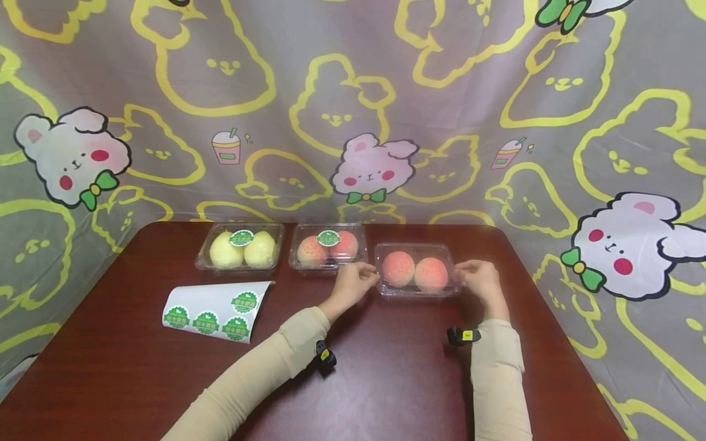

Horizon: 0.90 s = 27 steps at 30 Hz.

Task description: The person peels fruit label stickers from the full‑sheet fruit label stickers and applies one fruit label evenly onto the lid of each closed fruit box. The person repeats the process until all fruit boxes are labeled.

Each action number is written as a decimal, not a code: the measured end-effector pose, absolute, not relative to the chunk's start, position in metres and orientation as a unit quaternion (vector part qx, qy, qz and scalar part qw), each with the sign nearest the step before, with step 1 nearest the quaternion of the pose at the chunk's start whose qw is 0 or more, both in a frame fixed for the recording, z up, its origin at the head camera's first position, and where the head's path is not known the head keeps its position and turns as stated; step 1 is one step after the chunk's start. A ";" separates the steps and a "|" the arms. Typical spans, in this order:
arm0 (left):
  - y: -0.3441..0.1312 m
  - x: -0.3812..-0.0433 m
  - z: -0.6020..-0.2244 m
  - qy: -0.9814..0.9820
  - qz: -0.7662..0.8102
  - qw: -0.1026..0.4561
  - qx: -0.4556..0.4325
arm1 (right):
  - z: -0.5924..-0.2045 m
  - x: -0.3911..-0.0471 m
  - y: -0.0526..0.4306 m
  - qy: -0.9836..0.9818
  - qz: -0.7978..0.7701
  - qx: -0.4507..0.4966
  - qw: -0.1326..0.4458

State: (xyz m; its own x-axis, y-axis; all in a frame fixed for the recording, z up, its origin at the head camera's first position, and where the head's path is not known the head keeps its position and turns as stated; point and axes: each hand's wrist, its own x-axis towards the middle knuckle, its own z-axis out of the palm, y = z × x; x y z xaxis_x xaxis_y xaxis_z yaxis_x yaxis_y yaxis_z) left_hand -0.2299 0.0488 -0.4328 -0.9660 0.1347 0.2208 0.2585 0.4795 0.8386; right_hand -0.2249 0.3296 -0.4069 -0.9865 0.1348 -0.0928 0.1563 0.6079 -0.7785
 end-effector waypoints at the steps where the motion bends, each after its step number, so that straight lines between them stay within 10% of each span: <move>1: 0.049 -0.229 -0.433 -0.858 -0.498 0.062 -0.115 | -0.407 -0.225 0.330 0.894 -0.440 0.080 0.012; 27: 0.041 -0.217 -0.431 -0.858 -0.499 0.008 -0.121 | -0.397 -0.209 0.333 0.903 -0.420 0.042 0.083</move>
State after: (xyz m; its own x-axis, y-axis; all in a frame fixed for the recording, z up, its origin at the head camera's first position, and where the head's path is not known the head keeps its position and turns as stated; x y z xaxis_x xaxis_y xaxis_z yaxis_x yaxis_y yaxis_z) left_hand -0.2170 0.0407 -0.4305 -0.9708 0.1992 0.1339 0.2148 0.4721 0.8550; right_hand -0.2093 0.3330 -0.3969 -0.9826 0.0062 -0.1855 0.1460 0.6431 -0.7518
